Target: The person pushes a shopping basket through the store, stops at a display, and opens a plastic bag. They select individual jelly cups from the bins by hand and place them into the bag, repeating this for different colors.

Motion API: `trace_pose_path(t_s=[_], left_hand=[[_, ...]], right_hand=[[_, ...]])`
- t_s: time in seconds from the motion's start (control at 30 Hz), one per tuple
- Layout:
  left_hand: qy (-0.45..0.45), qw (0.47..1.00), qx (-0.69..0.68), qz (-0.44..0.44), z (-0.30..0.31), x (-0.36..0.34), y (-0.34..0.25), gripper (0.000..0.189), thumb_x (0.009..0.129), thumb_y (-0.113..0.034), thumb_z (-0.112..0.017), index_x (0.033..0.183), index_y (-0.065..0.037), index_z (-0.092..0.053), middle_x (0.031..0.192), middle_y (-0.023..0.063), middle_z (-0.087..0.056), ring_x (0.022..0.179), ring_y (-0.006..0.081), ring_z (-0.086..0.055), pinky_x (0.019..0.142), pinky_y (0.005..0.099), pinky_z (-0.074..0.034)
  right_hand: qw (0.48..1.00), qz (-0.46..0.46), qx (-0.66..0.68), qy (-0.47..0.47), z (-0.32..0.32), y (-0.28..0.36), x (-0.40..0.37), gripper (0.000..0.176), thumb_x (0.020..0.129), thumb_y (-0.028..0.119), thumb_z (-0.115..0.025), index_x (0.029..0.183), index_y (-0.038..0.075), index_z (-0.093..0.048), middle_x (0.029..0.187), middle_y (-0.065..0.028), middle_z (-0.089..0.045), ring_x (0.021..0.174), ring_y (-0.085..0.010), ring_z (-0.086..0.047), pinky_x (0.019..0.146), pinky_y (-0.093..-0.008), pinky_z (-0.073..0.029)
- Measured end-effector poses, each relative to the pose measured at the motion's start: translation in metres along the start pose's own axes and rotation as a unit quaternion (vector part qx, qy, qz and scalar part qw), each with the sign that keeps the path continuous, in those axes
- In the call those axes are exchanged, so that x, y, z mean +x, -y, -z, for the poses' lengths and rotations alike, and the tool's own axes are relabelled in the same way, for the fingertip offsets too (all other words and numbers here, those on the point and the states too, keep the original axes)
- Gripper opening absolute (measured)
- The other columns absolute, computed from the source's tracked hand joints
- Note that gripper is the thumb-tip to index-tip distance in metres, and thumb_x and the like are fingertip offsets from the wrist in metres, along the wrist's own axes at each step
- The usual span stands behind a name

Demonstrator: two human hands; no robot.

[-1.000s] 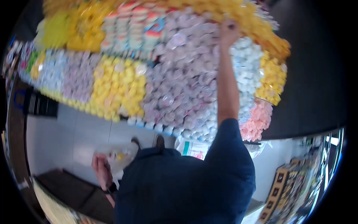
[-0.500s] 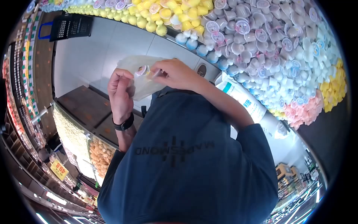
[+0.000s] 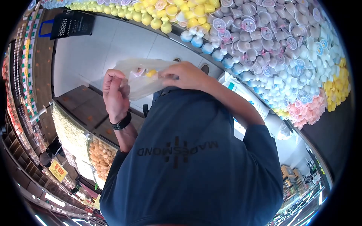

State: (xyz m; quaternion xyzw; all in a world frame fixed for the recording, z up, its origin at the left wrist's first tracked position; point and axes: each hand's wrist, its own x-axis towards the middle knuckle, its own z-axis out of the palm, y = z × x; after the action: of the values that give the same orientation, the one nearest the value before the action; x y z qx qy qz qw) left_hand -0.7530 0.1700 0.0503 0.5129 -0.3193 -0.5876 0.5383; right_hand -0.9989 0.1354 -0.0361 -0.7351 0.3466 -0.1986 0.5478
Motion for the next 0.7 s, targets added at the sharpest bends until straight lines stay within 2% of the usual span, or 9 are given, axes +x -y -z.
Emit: trace_pose_path(t_s=[0.03,0.07,0.13,0.2,0.27,0.37,0.47,0.6,0.7], left_hand=[[0.010,1.000,-0.009,0.001,0.002,-0.001,0.000,0.013,0.101,-0.009,-0.051,0.090,-0.009,-0.059,0.069,-0.0080,-0.047,0.051,-0.0012,-0.030,0.045,0.0185,-0.020],[0.008,1.000,-0.011,0.000,0.005,-0.003,-0.002,0.013,0.101,-0.009,-0.051,0.090,-0.009,-0.059,0.069,-0.0080,-0.047,0.051,-0.0012,-0.030,0.045,0.0185,-0.020],[0.029,0.999,-0.025,0.008,0.008,-0.005,-0.003,0.013,0.100,-0.009,-0.052,0.089,-0.009,-0.059,0.073,-0.0069,-0.051,0.054,-0.0010,-0.034,0.047,0.0175,-0.021],[0.011,1.000,-0.020,-0.007,0.001,-0.006,-0.002,0.014,0.100,-0.008,-0.050,0.091,-0.007,-0.060,0.071,-0.0071,-0.050,0.054,-0.0009,-0.034,0.048,0.0182,-0.021],[-0.005,1.000,-0.016,-0.023,0.001,-0.004,-0.002,0.016,0.101,-0.006,-0.049,0.092,-0.006,-0.062,0.068,-0.0073,-0.049,0.054,-0.0007,-0.033,0.050,0.0188,-0.021],[-0.016,1.000,-0.020,-0.011,0.012,-0.008,0.001,0.016,0.101,-0.006,-0.049,0.091,-0.006,-0.062,0.068,-0.0082,-0.048,0.057,-0.0009,-0.034,0.051,0.0189,-0.023],[-0.021,1.000,-0.007,-0.014,0.035,-0.008,0.004,0.018,0.100,-0.004,-0.046,0.091,-0.006,-0.061,0.067,-0.0084,-0.047,0.057,-0.0013,-0.034,0.051,0.0195,-0.024],[-0.048,0.975,0.212,-0.052,0.047,0.003,0.025,0.022,0.098,0.000,-0.042,0.091,-0.005,-0.062,0.063,-0.0082,-0.042,0.054,0.0017,-0.030,0.050,0.0218,-0.024],[-0.043,0.950,0.297,-0.079,0.022,0.005,0.029,0.022,0.096,0.001,-0.042,0.092,-0.004,-0.063,0.059,-0.0039,-0.042,0.053,0.0046,-0.031,0.050,0.0239,-0.026]], right_hand=[[0.994,0.023,-0.007,-0.106,-0.003,-0.004,-0.001,0.034,0.086,0.027,-0.071,0.112,0.007,-0.064,0.082,-0.0151,-0.066,0.077,-0.0328,-0.064,0.076,-0.0396,-0.050],[0.994,0.023,-0.008,-0.103,-0.005,-0.001,0.003,0.034,0.086,0.027,-0.071,0.112,0.007,-0.064,0.082,-0.0151,-0.066,0.077,-0.0328,-0.064,0.076,-0.0396,-0.050],[0.939,0.025,-0.106,-0.325,-0.008,0.005,0.016,0.038,0.080,0.027,-0.076,0.106,0.002,-0.065,0.079,-0.0145,-0.066,0.075,-0.0333,-0.064,0.075,-0.0393,-0.051],[0.939,-0.025,-0.127,-0.320,-0.025,-0.022,0.025,0.031,0.082,0.022,-0.075,0.102,0.000,-0.066,0.089,-0.0160,-0.066,0.080,-0.0308,-0.065,0.074,-0.0382,-0.052],[0.987,-0.121,-0.053,-0.087,-0.030,-0.055,0.035,0.026,0.087,0.019,-0.067,0.100,-0.003,-0.063,0.086,-0.0148,-0.064,0.076,-0.0278,-0.063,0.071,-0.0363,-0.051],[0.964,-0.198,0.100,-0.148,-0.038,-0.060,0.044,0.020,0.091,0.015,-0.060,0.098,-0.004,-0.060,0.073,-0.0096,-0.057,0.069,-0.0201,-0.057,0.064,-0.0332,-0.048],[0.973,-0.153,0.099,-0.138,-0.019,-0.014,0.047,0.018,0.091,0.014,-0.061,0.089,-0.004,-0.057,0.065,-0.0110,-0.055,0.059,-0.0208,-0.056,0.059,-0.0359,-0.046],[0.986,-0.095,0.134,-0.042,0.013,0.054,0.035,0.022,0.093,0.015,-0.061,0.081,0.000,-0.051,0.063,-0.0056,-0.049,0.058,-0.0118,-0.049,0.052,-0.0312,-0.040],[0.975,-0.114,0.163,-0.098,0.027,0.080,0.029,0.023,0.096,0.017,-0.059,0.079,0.004,-0.051,0.066,0.0024,-0.049,0.057,-0.0030,-0.044,0.049,-0.0230,-0.034]])
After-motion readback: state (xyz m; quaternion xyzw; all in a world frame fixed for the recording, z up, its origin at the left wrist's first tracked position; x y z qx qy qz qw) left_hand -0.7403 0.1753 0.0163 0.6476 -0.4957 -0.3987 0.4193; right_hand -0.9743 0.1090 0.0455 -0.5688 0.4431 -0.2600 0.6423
